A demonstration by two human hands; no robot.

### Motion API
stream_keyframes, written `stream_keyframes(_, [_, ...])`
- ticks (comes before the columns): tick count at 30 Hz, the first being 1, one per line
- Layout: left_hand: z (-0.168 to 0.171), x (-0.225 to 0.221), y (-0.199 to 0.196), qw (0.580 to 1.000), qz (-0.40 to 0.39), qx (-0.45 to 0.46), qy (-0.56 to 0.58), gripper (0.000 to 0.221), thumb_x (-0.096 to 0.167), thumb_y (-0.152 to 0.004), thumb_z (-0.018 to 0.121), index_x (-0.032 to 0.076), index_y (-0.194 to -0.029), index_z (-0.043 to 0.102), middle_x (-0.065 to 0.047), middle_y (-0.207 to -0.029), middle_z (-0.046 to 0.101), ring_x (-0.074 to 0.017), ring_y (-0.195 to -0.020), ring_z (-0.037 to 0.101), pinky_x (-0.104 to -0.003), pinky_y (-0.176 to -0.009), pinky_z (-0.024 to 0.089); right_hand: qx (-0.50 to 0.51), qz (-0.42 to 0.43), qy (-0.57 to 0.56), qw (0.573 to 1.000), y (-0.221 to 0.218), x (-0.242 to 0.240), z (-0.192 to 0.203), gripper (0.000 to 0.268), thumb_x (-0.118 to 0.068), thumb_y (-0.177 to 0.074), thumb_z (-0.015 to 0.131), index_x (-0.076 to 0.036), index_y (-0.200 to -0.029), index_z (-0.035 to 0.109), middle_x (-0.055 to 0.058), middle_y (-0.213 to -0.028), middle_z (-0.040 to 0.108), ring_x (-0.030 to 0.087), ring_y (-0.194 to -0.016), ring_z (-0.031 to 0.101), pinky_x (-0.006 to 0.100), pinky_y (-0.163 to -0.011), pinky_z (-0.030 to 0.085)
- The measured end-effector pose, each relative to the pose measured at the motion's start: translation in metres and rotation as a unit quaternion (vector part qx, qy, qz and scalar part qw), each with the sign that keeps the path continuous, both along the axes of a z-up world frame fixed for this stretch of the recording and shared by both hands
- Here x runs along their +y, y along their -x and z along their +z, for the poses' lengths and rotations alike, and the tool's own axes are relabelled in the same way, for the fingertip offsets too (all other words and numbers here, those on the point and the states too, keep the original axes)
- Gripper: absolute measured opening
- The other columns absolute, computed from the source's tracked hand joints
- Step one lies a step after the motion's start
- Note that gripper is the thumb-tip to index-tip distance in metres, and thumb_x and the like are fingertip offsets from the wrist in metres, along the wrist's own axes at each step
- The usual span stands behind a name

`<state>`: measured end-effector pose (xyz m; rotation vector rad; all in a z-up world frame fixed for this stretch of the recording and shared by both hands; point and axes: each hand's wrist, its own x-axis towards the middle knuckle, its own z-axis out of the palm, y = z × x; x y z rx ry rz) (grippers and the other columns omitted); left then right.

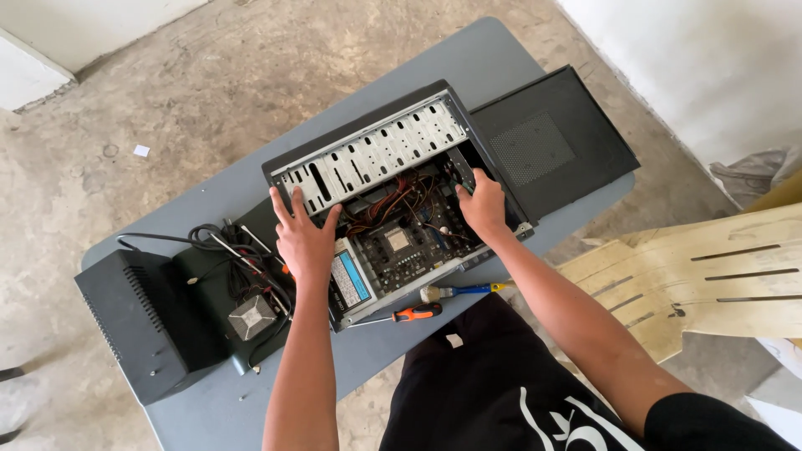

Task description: Removing a hard drive from a computer case using a screwdriver

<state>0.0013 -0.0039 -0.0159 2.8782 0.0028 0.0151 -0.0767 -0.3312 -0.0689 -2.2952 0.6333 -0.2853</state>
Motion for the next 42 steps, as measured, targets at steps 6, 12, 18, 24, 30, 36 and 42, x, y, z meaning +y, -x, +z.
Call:
stream_keyframes(6, [0.000, 0.000, -0.001, 1.000, -0.001, 0.003, 0.001, 0.091, 0.084, -0.103, 0.054, 0.019, -0.168, 0.048, -0.017, -0.180, 0.023, -0.0441, -0.118, 0.073, -0.055, -0.089, 0.065, -0.005, -0.006, -0.008, 1.000, -0.009, 0.001, -0.007, 0.038, -0.018, -0.105, 0.075, 0.003, -0.135, 0.066, 0.034, -0.118, 0.075, 0.054, -0.103, 0.076, 0.056, -0.066, 0.068])
stream_keyframes(12, [-0.003, 0.001, -0.001, 1.000, 0.000, -0.005, -0.001, 0.090, 0.081, -0.100, 0.059, 0.021, -0.167, 0.049, -0.015, -0.180, 0.023, -0.0446, -0.116, 0.072, -0.056, -0.088, 0.065, 0.047, 0.023, 0.034, 0.998, -0.010, 0.005, 0.014, 0.042, -0.021, -0.105, 0.075, 0.007, -0.134, 0.064, 0.035, -0.113, 0.076, 0.050, -0.098, 0.078, 0.052, -0.062, 0.069])
stream_keyframes(18, [-0.007, 0.002, -0.005, 1.000, 0.007, -0.006, -0.006, 0.090, 0.083, -0.098, 0.058, 0.024, -0.166, 0.048, -0.012, -0.181, 0.023, -0.0451, -0.128, 0.067, -0.059, -0.098, 0.058, 0.111, 0.019, 0.065, 0.991, 0.013, -0.004, 0.011, 0.034, -0.033, -0.092, 0.084, -0.002, -0.101, 0.074, 0.019, -0.081, 0.077, 0.049, -0.080, 0.078, 0.055, -0.056, 0.061])
stream_keyframes(24, [0.019, -0.018, 0.008, 0.941, -0.171, -0.249, 0.154, 0.099, 0.077, -0.077, 0.090, 0.022, -0.153, 0.061, -0.017, -0.167, 0.048, -0.0410, -0.153, 0.042, -0.063, -0.126, 0.029, 0.153, 0.063, 0.172, 0.971, 0.062, 0.007, 0.113, 0.040, -0.045, -0.086, 0.084, -0.018, -0.115, 0.082, 0.016, -0.082, 0.081, 0.046, -0.086, 0.080, 0.056, -0.070, 0.064])
stream_keyframes(30, [0.114, -0.125, 0.036, 0.844, -0.437, -0.171, 0.261, 0.125, 0.091, -0.057, 0.083, 0.037, -0.165, 0.051, 0.002, -0.158, 0.063, -0.0258, -0.144, 0.065, -0.048, -0.119, 0.052, -0.067, 0.185, 0.099, 0.975, 0.063, 0.005, 0.248, 0.043, -0.017, -0.084, 0.093, -0.005, -0.124, 0.082, 0.018, -0.093, 0.083, 0.041, -0.092, 0.080, 0.048, -0.080, 0.063])
stream_keyframes(36, [0.125, -0.142, 0.053, 0.807, -0.343, 0.002, 0.481, 0.050, 0.033, -0.088, 0.094, 0.025, -0.135, 0.079, -0.007, -0.107, 0.086, -0.0380, -0.104, 0.082, -0.048, -0.090, 0.065, -0.244, 0.286, 0.108, 0.921, 0.057, -0.008, 0.261, 0.048, -0.010, -0.075, 0.100, -0.007, -0.119, 0.083, 0.010, -0.107, 0.085, 0.028, -0.109, 0.078, 0.042, -0.104, 0.055])
stream_keyframes(42, [0.113, -0.166, 0.061, 0.716, -0.243, -0.361, 0.547, 0.039, 0.003, -0.088, 0.092, 0.021, -0.123, 0.087, -0.006, -0.117, 0.086, -0.0355, -0.108, 0.083, -0.050, -0.097, 0.069, -0.250, 0.125, -0.438, 0.854, 0.086, -0.001, 0.219, 0.081, -0.060, -0.098, 0.065, -0.012, -0.161, 0.045, 0.008, -0.157, 0.059, 0.023, -0.144, 0.059, 0.049, -0.118, 0.056])
